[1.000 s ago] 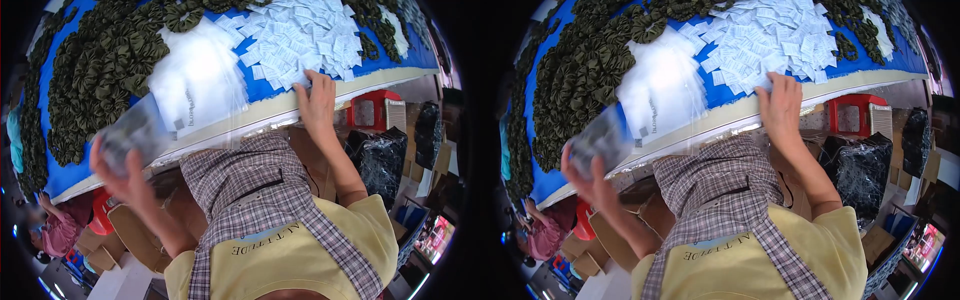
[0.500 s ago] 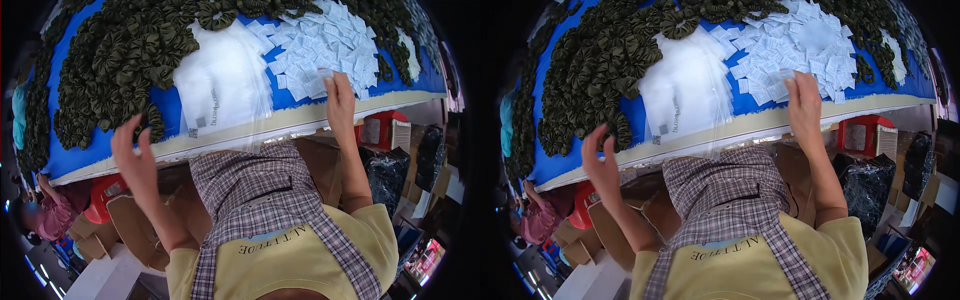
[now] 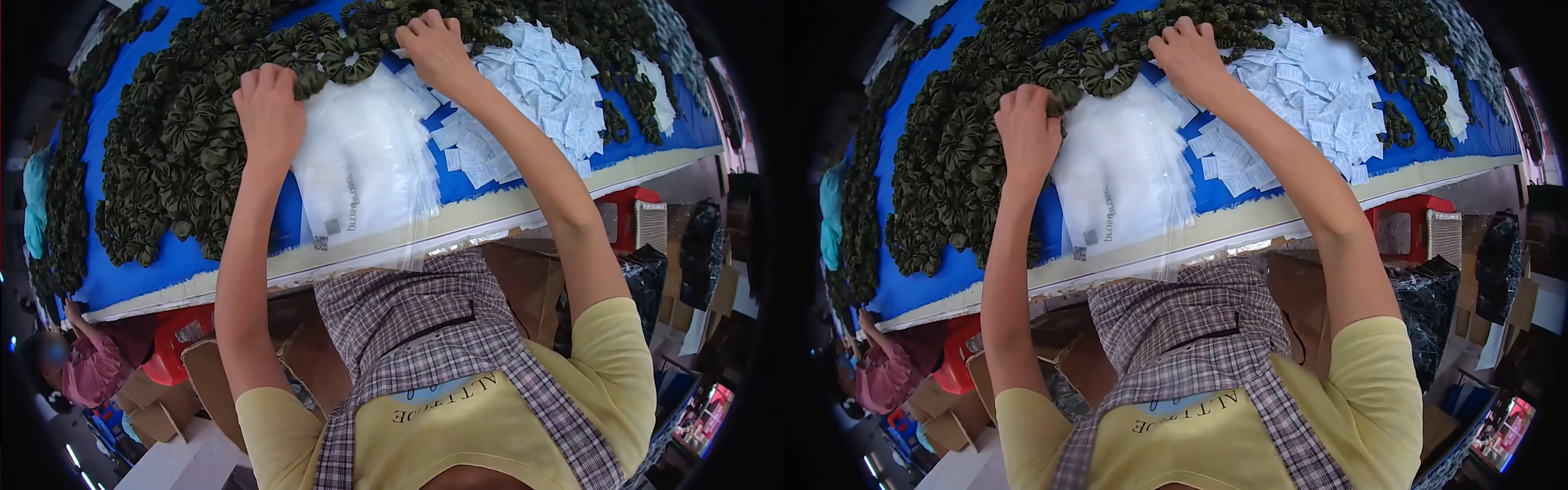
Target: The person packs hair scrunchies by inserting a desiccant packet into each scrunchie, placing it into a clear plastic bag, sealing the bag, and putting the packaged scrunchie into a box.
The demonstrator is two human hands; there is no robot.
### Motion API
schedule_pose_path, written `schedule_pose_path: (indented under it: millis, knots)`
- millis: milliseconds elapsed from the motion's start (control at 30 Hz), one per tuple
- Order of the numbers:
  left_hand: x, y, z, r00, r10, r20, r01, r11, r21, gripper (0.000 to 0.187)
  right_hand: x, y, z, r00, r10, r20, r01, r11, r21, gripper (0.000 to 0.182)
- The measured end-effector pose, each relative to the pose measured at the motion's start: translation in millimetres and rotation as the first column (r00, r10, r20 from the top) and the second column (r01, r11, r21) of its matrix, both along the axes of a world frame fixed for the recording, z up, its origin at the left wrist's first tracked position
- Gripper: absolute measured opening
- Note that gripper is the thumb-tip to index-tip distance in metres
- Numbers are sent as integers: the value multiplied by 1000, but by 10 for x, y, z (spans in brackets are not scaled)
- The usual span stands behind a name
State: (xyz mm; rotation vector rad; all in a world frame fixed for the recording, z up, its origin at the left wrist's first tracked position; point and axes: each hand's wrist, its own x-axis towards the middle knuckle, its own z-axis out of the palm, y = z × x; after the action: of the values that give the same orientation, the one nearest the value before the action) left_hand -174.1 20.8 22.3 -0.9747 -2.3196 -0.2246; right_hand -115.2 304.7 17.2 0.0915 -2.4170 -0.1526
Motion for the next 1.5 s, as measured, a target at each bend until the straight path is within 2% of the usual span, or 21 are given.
schedule_pose_path:
  millis: [100, 133, 167, 200, 267, 333, 367, 433, 467, 533, 600, 633, 767, 800, 933, 1000, 1100, 1133, 1267, 1433, 1500]
  knots:
    - [106, -105, 249, 976, -133, 170, 35, 874, 484, 24, -153, 96, -12, 975, 128, -181, -159, 972, -171, 21]
    - [258, -114, 411, 917, -178, 358, -83, 792, 605, 23, -63, 96, 90, 960, 188, -209, -268, 830, -489, 19]
    - [451, -99, 524, 815, -249, 523, -225, 696, 682, 24, 114, 62, 264, 941, 229, -251, -339, 578, -743, 22]
    - [562, -90, 507, 813, -247, 527, -230, 695, 681, 24, 323, -27, 419, 941, 231, -246, -336, 577, -744, 22]
    - [761, -76, 443, 597, -552, 582, -378, 446, 811, 30, 830, -305, 685, 885, 354, -304, -309, -42, -950, 20]
    - [1025, -79, 290, 317, -727, 610, -521, 404, 752, 35, 1205, -576, 786, 828, 479, -291, -72, -424, -903, 21]
    - [1211, -30, 321, 186, -787, 588, -588, 390, 709, 35, 1315, -691, 763, 830, 477, -289, -67, -429, -901, 21]
    - [1527, -34, 311, -45, -888, 457, -716, 347, 605, 33, 1476, -881, 663, 748, 664, -26, 150, -207, -967, 21]
    - [1666, -46, 294, -60, -899, 435, -729, 337, 596, 34, 1563, -921, 585, 750, 661, -25, 154, -212, -965, 21]
    - [1898, -101, 202, -73, -907, 415, -747, 326, 580, 35, 1709, -995, 363, 772, 634, 34, 15, 35, -999, 20]
    - [2094, -189, 62, 20, -820, 572, -628, 435, 645, 38, 1825, -1078, 221, 795, 601, 79, -118, 281, -953, 20]
    - [2200, -219, 15, 34, -821, 569, -618, 431, 658, 40, 1898, -1106, 210, 793, 603, 80, -113, 275, -955, 20]
    - [2571, -130, 16, 134, -776, 617, -559, 455, 693, 37, 2222, -1040, 203, 701, 703, 120, 195, -28, -980, 17]
    - [2575, -135, 2, 133, -776, 617, -562, 453, 691, 37, 2272, -1007, 197, 699, 704, 123, 199, -27, -980, 17]
    - [2456, -184, -104, 508, -518, 688, -66, 773, 630, 28, 2432, -891, 167, 719, 664, 207, 364, -106, -926, 16]
    - [2267, -188, -60, 533, -474, 701, -191, 739, 646, 18, 2330, -836, 123, 826, 554, 104, 283, -249, -926, 15]
    - [2091, -190, -200, 450, -405, 796, -319, 760, 567, 17, 2106, -807, 87, 936, 335, 111, 214, -289, -933, 16]
    - [2076, -182, -229, 449, -404, 797, -317, 762, 565, 17, 2083, -827, 70, 936, 333, 110, 213, -291, -933, 16]
    - [2054, -155, -337, 535, -259, 804, -190, 891, 413, 23, 2043, -905, -69, 909, 306, 284, 284, 45, -958, 16]
    - [2016, -132, -314, 391, -243, 888, -284, 885, 368, 21, 2031, -928, -50, 909, 291, 299, 300, 43, -953, 15]
    - [1999, -115, -289, 460, -234, 856, -230, 901, 369, 20, 2029, -930, -45, 911, 289, 294, 294, 44, -955, 15]
